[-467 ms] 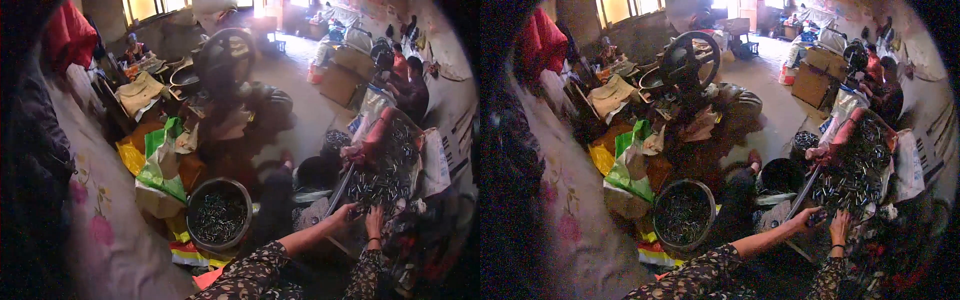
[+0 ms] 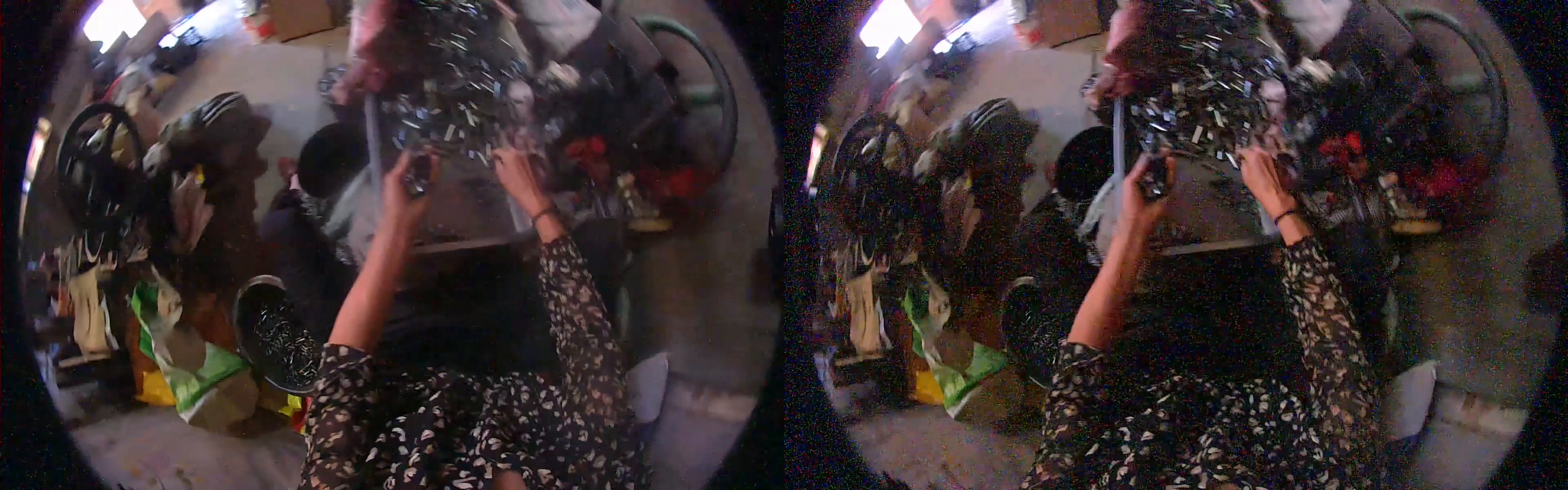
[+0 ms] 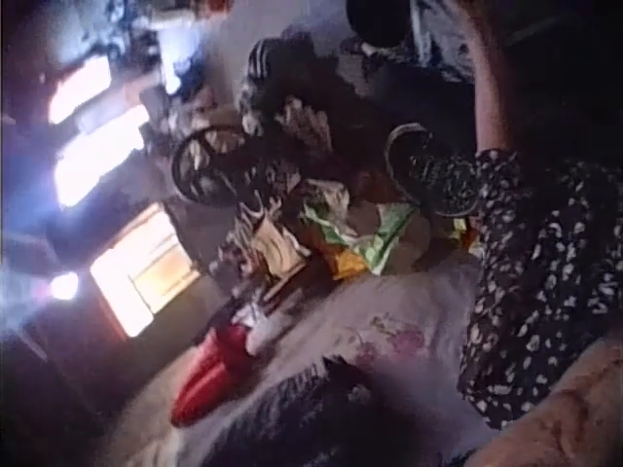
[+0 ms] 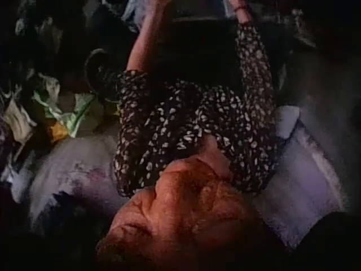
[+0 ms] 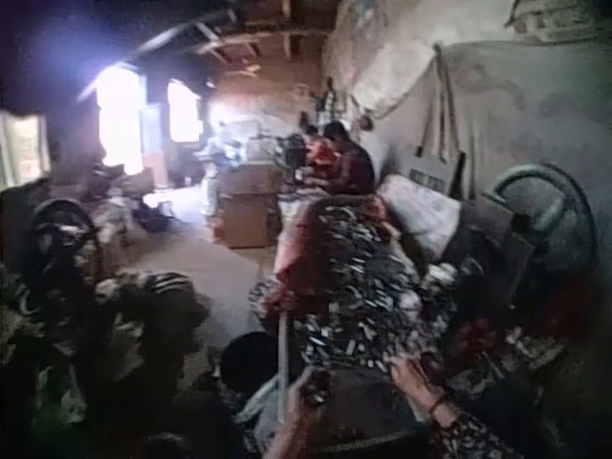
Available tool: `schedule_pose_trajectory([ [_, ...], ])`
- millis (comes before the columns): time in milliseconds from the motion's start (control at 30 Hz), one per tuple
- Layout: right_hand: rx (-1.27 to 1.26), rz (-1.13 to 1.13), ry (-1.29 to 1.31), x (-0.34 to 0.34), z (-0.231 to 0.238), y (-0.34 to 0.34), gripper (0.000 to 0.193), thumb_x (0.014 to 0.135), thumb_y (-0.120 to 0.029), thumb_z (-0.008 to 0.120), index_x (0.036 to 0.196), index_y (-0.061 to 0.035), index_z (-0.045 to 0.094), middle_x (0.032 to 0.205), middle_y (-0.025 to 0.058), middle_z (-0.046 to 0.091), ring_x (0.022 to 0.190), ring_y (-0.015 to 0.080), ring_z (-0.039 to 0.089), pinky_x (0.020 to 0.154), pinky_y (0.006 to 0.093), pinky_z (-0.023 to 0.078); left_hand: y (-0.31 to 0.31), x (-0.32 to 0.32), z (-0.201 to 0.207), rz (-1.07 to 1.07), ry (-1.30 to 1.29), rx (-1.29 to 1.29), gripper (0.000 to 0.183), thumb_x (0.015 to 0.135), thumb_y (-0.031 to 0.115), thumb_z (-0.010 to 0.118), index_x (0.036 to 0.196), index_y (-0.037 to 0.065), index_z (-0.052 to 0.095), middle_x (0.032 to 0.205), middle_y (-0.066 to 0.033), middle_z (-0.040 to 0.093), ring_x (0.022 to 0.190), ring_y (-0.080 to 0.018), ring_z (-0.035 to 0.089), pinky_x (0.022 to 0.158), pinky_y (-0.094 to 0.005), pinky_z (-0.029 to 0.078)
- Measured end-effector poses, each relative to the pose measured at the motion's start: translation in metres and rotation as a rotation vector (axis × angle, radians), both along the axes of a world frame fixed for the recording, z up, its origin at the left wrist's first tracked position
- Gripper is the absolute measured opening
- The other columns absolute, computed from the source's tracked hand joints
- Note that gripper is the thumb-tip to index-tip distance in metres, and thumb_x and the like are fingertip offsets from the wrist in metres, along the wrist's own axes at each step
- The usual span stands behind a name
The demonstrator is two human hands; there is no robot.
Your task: The person assembles or inspects small metal tubes and metal parts from a plastic tray by hand.
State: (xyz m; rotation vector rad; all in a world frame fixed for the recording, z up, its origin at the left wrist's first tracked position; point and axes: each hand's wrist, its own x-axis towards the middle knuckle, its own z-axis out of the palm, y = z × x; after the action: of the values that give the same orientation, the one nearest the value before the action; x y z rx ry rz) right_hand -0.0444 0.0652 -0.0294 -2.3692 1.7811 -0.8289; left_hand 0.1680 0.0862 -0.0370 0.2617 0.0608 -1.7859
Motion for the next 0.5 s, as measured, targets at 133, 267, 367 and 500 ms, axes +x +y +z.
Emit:
schedule_pose_trajectory([
  [133, 0.031, -0.019, -0.061, -0.035, -0.017, 0.004, 0.012, 0.073, -0.009, 0.051, 0.08, -0.002, 0.059, 0.08, 0.0152, 0.057, 0.08, 0.0308, 0.055, 0.071, 0.0369, 0.043, 0.009, -0.014, 0.007, -0.025, 0.012, 0.064, 0.024, 0.082, 0.02, 0.051, 0.096, 0.001, 0.051, 0.089, -0.0114, 0.058, 0.082, -0.022, 0.057, 0.071, -0.0301, 0.051],
  [267, 0.044, 0.11, -0.098, -0.017, -0.016, 0.009, 0.013, 0.074, -0.009, 0.052, 0.082, -0.0008, 0.059, 0.083, 0.015, 0.056, 0.08, 0.0314, 0.054, 0.071, 0.0369, 0.043, 0.007, -0.008, 0.0, -0.08, 0.133, 0.093, 0.022, 0.082, 0.022, 0.052, 0.094, 0.003, 0.052, 0.088, -0.0096, 0.057, 0.081, -0.0194, 0.056, 0.069, -0.0306, 0.05],
  [367, 0.06, 0.122, -0.187, 0.012, -0.012, 0.019, 0.009, 0.072, -0.008, 0.053, 0.075, 0.0001, 0.055, 0.076, 0.0186, 0.052, 0.076, 0.0347, 0.052, 0.064, 0.0415, 0.042, 0.012, 0.0, -0.001, -0.106, 0.144, 0.05, 0.019, 0.081, 0.021, 0.054, 0.092, 0.005, 0.054, 0.087, -0.0086, 0.056, 0.081, -0.018, 0.056, 0.069, -0.031, 0.05],
  [500, 0.003, 0.093, -0.039, 0.02, -0.031, 0.015, 0.014, 0.071, -0.013, 0.055, 0.08, -0.0028, 0.051, 0.08, 0.0162, 0.05, 0.077, 0.0348, 0.052, 0.063, 0.0421, 0.043, 0.019, -0.001, 0.016, -0.11, 0.047, 0.132, 0.02, 0.082, 0.022, 0.054, 0.092, 0.006, 0.054, 0.086, -0.008, 0.056, 0.081, -0.0173, 0.055, 0.068, -0.0289, 0.049],
])
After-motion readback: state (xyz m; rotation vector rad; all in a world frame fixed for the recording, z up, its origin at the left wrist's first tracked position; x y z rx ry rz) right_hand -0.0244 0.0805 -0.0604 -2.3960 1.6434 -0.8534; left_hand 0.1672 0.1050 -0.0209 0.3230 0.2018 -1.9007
